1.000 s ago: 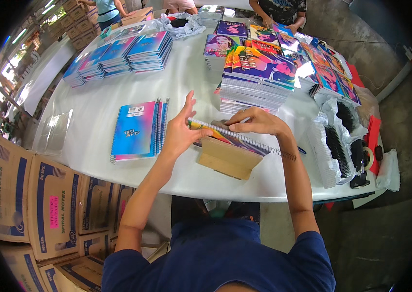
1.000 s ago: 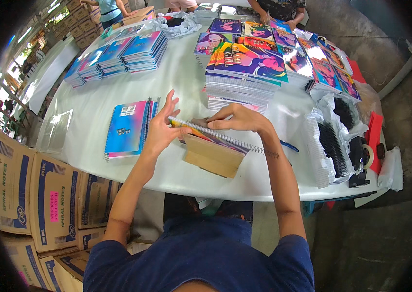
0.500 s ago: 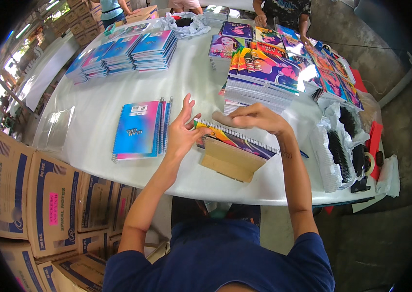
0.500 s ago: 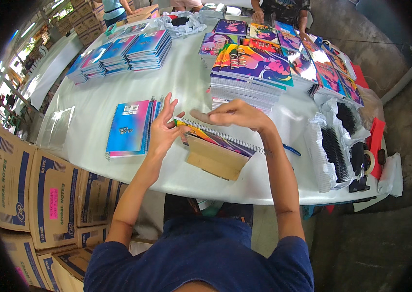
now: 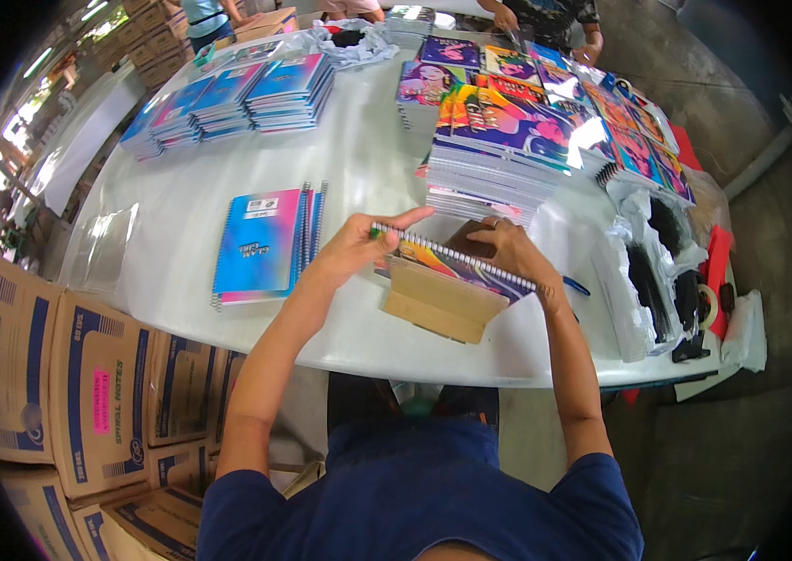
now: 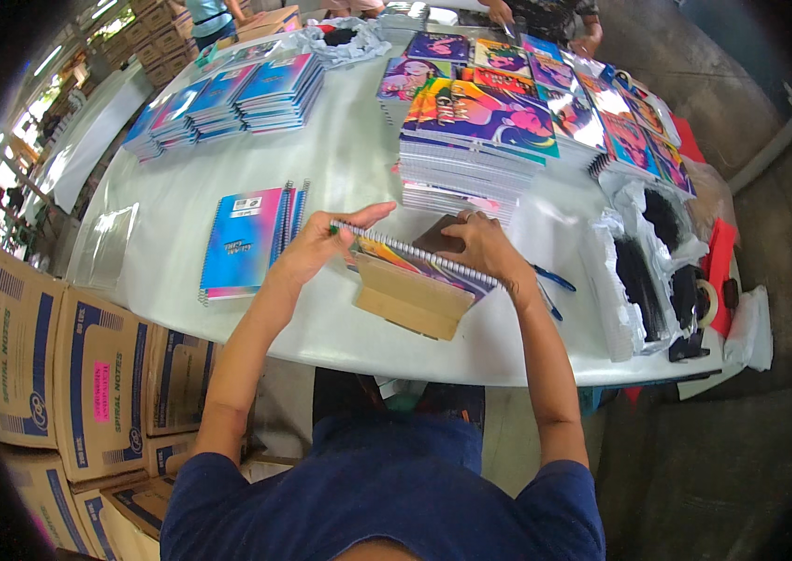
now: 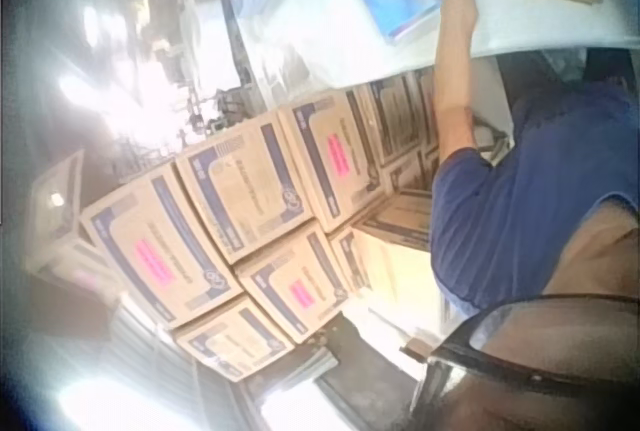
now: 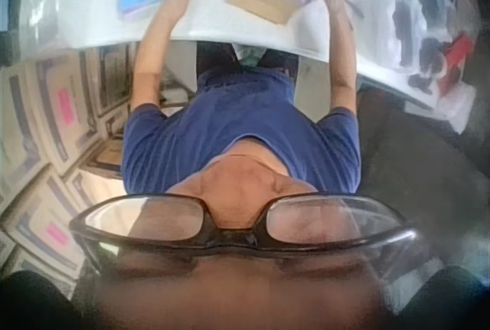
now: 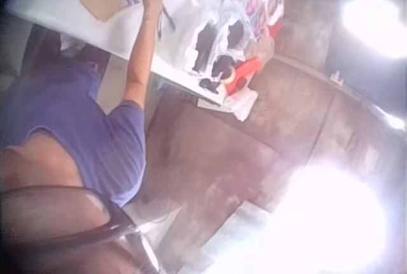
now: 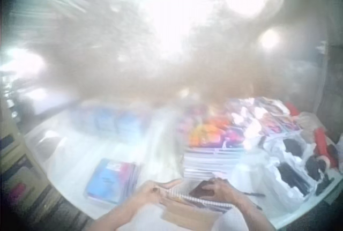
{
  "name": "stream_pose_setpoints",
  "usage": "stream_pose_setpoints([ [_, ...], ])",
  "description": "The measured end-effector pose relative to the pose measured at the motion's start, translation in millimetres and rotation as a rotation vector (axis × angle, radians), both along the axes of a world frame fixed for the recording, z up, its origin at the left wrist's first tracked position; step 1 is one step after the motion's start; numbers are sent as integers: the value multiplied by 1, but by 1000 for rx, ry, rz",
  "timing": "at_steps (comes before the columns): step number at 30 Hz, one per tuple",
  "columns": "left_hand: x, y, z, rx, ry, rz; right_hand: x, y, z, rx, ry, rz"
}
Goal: The person binds spiral notebooks by inserting a wire coil through the punched holes of the notebook pages and covers using a small wooden jig, repeating this action for several notebooks.
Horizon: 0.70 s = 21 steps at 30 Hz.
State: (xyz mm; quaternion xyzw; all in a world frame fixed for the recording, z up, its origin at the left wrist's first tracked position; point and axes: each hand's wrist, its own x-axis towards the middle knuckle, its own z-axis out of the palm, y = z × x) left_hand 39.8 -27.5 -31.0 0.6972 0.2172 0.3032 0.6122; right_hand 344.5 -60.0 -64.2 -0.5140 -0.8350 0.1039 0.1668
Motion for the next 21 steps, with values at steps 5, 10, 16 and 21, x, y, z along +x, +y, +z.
stream_pose_setpoints([
  [5,-8,-13,65,120,-253,339,41,-61,-21,41,-156,-365],
  [10,-17,-61,92,436,-77,373,74,-122,-43,76,-258,-654],
  [16,57,-108,10,1075,487,383,39,-137,-40,227,-24,-726],
  [21,70,-105,-10,1211,544,542,-45,-177,24,259,502,-318],
])
